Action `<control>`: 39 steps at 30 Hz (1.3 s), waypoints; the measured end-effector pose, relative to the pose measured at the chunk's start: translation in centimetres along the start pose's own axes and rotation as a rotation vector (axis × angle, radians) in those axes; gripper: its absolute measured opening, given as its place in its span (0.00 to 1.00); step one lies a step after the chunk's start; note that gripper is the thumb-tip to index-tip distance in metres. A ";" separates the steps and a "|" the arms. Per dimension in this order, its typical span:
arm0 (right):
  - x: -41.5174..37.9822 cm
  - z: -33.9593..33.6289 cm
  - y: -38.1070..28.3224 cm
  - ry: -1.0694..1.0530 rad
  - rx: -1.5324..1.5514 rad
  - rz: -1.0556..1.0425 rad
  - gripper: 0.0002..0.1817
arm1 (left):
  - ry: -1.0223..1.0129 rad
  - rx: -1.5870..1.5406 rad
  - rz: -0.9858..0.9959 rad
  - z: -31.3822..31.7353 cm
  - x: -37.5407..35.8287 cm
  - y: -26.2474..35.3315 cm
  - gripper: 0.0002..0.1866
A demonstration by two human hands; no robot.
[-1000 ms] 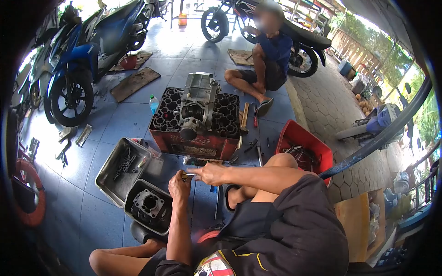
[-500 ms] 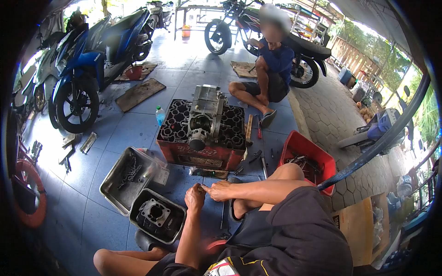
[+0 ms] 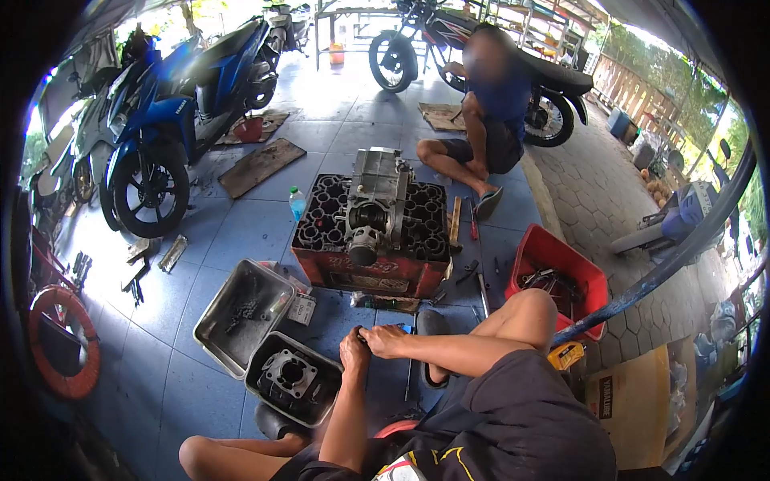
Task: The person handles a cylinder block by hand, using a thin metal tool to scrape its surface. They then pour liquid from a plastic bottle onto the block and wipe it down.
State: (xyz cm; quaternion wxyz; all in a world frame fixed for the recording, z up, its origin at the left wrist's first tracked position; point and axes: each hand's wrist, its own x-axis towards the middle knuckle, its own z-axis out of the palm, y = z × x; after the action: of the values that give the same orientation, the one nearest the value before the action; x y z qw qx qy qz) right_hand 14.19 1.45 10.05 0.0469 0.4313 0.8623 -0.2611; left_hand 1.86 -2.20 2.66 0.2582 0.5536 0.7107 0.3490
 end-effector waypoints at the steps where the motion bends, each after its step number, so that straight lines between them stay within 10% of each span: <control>1: 0.3 -0.2 0.1 -0.016 0.063 0.020 0.23 | 0.006 -0.019 0.022 0.1 -0.1 -0.2 0.16; 14: 0.1 0.2 2.3 0.103 0.209 -0.041 0.16 | 0.087 -0.085 0.030 0.6 -0.7 -1.6 0.22; 17: 1.2 3.4 4.8 0.393 0.150 -0.247 0.16 | 0.074 -0.053 0.047 1.0 -0.6 -1.8 0.23; 20: 0.3 -0.8 1.4 0.168 0.453 0.077 0.15 | 0.038 -0.112 -0.058 0.0 -0.9 -0.8 0.23; 34: 0.1 0.1 1.4 0.083 0.461 0.101 0.14 | 0.008 -0.143 -0.119 -0.8 -0.9 0.3 0.20; 39: 0.7 2.6 2.9 0.284 0.091 -0.315 0.27 | 0.036 -0.063 -0.051 0.2 -1.0 -1.0 0.19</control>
State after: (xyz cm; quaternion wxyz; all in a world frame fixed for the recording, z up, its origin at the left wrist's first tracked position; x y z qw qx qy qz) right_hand 15.65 2.10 6.42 -0.1358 0.3253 0.9044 -0.2403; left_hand 1.71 -3.31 1.73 0.2716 0.5204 0.7178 0.3744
